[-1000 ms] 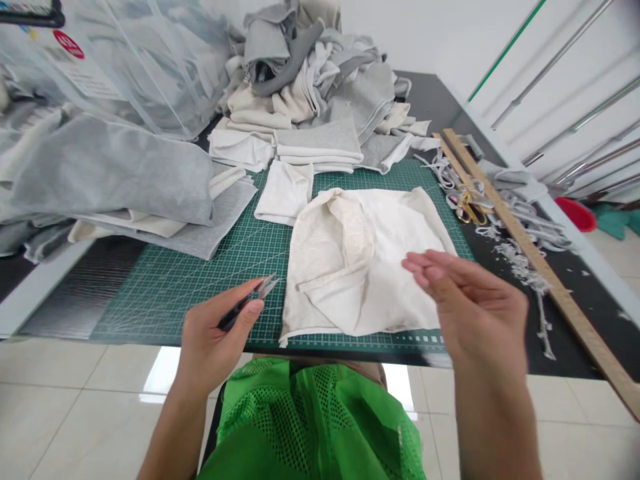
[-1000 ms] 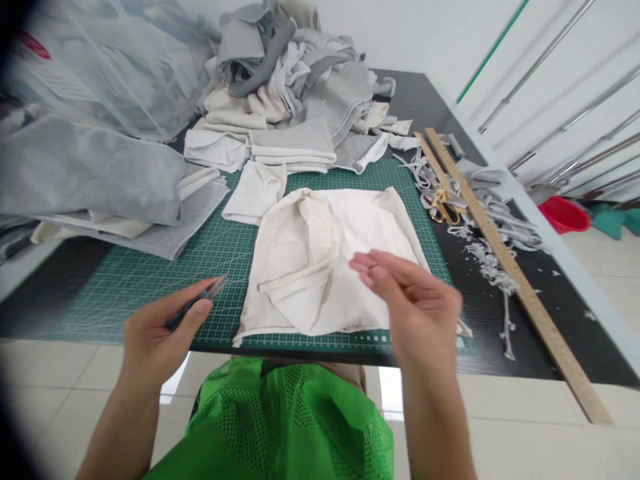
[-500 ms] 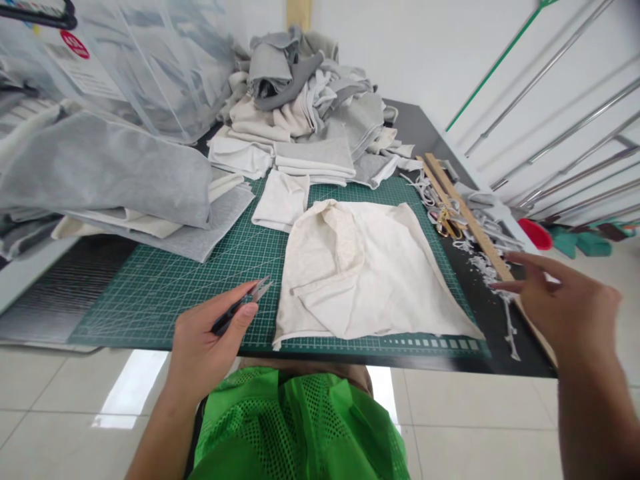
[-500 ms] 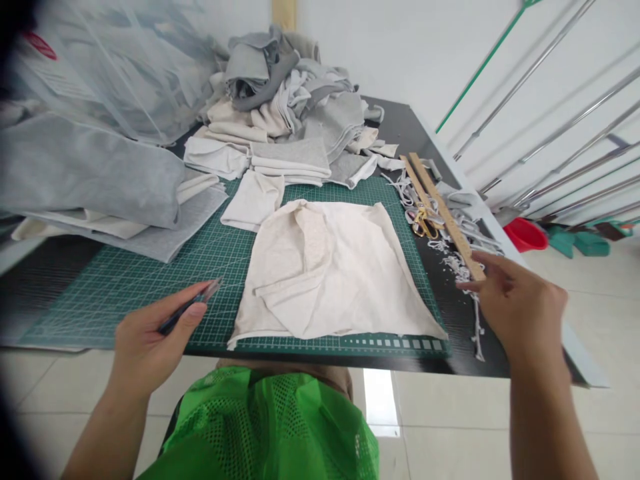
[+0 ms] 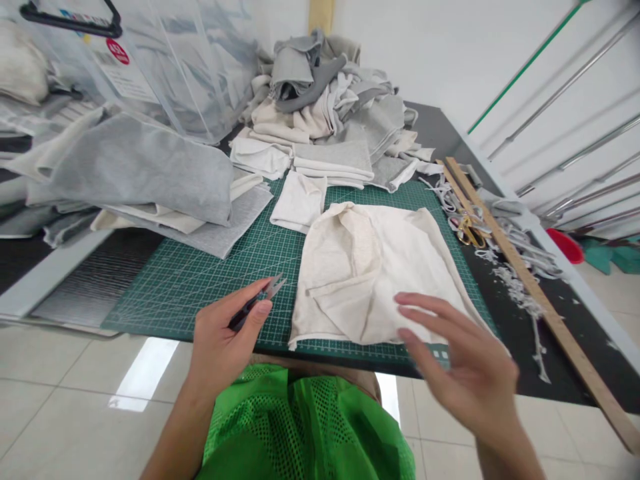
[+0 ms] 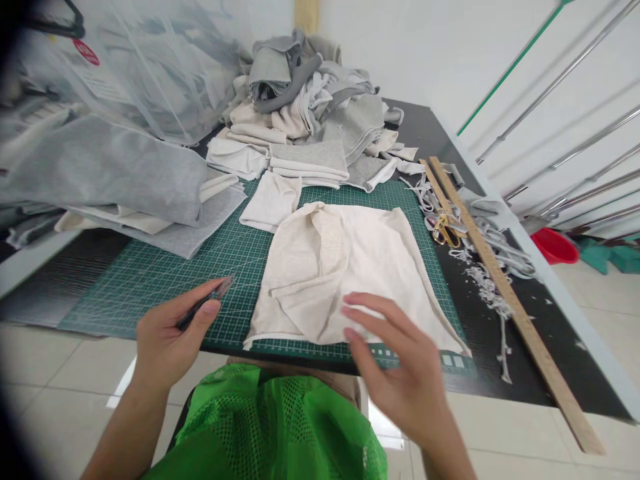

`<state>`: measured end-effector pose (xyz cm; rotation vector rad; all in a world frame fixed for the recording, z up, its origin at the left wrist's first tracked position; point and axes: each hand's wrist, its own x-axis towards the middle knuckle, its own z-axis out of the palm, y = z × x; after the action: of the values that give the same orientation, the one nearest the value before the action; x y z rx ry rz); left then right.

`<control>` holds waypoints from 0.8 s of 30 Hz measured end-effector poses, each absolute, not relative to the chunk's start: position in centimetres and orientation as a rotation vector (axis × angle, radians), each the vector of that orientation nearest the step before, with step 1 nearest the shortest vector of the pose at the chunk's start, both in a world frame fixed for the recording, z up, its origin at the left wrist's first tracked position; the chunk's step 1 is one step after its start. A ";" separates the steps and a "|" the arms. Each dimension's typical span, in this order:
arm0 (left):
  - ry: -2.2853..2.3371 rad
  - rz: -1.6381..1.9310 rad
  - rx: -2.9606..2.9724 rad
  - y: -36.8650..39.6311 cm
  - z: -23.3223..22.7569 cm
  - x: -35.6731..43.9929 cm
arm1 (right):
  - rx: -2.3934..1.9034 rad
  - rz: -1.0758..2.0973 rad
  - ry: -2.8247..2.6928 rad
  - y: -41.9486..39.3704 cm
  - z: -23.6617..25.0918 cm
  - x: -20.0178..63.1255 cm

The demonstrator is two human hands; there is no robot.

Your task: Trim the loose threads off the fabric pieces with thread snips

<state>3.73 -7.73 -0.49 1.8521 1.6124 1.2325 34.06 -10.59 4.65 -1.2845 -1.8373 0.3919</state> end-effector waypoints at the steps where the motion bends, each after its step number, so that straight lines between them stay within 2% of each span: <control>1: 1.606 1.228 1.849 -7.7 -0.5 3.7 | -1.201 0.427 -1.948 -10.6 4.1 32.5; 8: 1.560 1.245 1.840 -7.7 -0.3 3.6 | -0.994 0.524 -2.286 -9.4 1.9 26.6; 19: 1.542 1.259 1.858 -7.7 -0.1 3.8 | -0.842 0.392 -2.522 -7.2 1.3 25.0; 24: 1.511 1.297 1.875 -7.8 -0.5 3.5 | -0.891 0.468 -2.405 -6.9 1.0 24.9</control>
<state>3.54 -7.81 -0.47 1.8754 1.5111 1.2973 24.89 -6.94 0.96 -0.8911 -2.4055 0.4684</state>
